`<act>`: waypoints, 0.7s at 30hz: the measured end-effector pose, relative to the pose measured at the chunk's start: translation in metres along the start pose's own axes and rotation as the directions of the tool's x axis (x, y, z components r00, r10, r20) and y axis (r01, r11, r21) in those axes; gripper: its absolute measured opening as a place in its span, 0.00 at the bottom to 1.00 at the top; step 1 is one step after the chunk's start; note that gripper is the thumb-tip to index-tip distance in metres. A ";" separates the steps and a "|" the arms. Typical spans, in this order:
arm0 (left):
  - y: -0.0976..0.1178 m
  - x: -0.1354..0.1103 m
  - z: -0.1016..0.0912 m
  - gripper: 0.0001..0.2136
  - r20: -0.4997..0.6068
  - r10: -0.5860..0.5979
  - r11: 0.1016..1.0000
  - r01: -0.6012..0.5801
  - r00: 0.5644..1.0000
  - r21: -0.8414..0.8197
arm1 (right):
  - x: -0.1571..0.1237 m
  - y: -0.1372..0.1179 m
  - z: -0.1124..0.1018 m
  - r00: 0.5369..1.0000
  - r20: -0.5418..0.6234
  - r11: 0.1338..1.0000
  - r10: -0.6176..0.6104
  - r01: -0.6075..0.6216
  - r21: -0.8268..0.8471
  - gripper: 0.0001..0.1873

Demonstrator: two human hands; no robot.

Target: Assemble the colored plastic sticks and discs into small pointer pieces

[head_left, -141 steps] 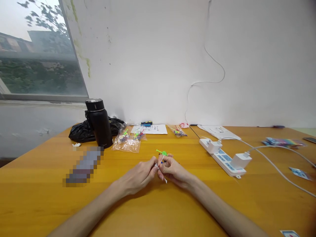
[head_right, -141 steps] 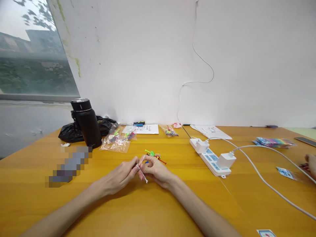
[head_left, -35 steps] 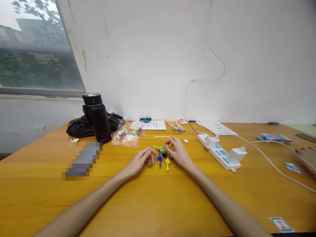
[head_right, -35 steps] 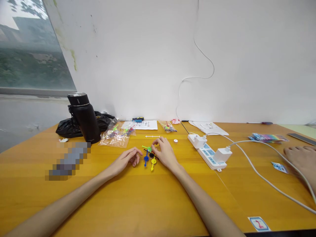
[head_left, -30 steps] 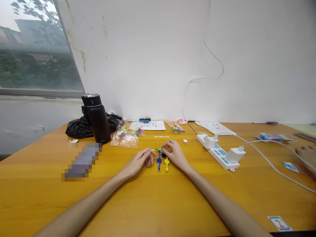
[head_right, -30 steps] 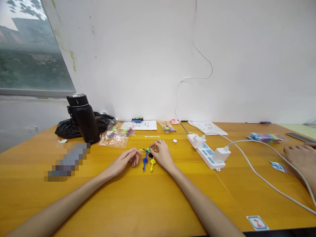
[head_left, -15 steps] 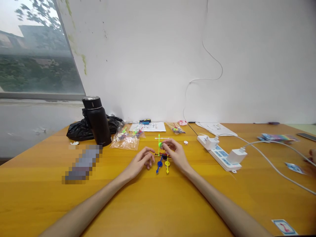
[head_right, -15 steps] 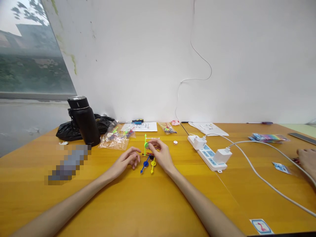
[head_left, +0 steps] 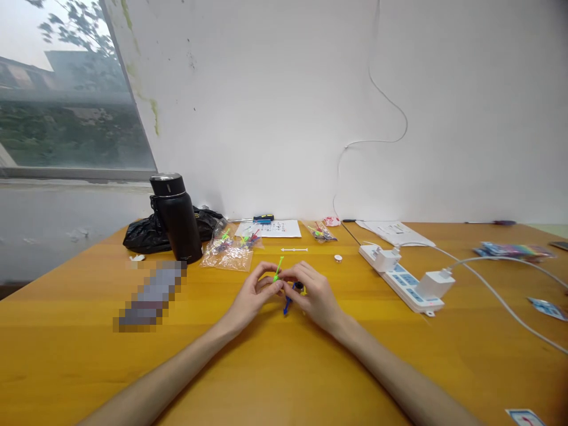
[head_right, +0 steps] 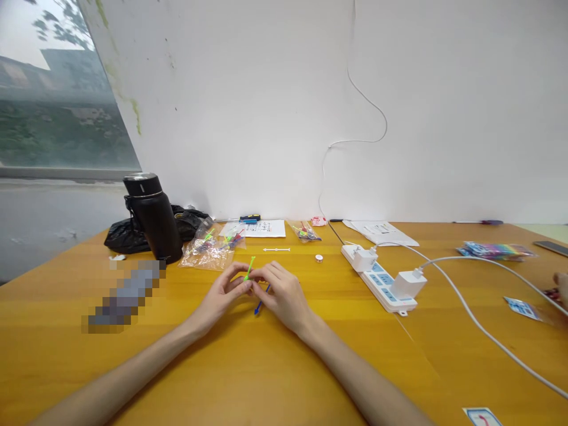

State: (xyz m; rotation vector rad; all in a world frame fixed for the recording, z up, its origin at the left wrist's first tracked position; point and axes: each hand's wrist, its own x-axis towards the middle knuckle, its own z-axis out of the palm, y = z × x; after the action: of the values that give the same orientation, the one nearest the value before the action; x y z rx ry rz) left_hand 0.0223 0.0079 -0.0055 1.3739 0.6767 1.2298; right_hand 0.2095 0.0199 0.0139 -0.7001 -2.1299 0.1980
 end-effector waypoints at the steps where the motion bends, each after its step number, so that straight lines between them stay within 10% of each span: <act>1: 0.000 0.001 0.000 0.13 -0.007 0.001 1.000 -0.001 1.000 0.002 | 0.000 0.001 0.000 1.000 0.001 1.000 0.006 -0.006 -0.004 0.05; 21: -0.003 0.005 -0.005 0.14 -0.005 -0.149 0.974 0.146 0.989 -0.173 | 0.000 -0.004 -0.001 0.993 0.097 0.998 0.060 -0.059 -0.020 0.19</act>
State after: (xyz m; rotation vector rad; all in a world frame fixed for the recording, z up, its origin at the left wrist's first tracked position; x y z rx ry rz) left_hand 0.0200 0.0148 -0.0082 1.1508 0.6570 1.1556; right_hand 0.2086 0.0167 0.0162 -0.7789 -2.2073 0.2509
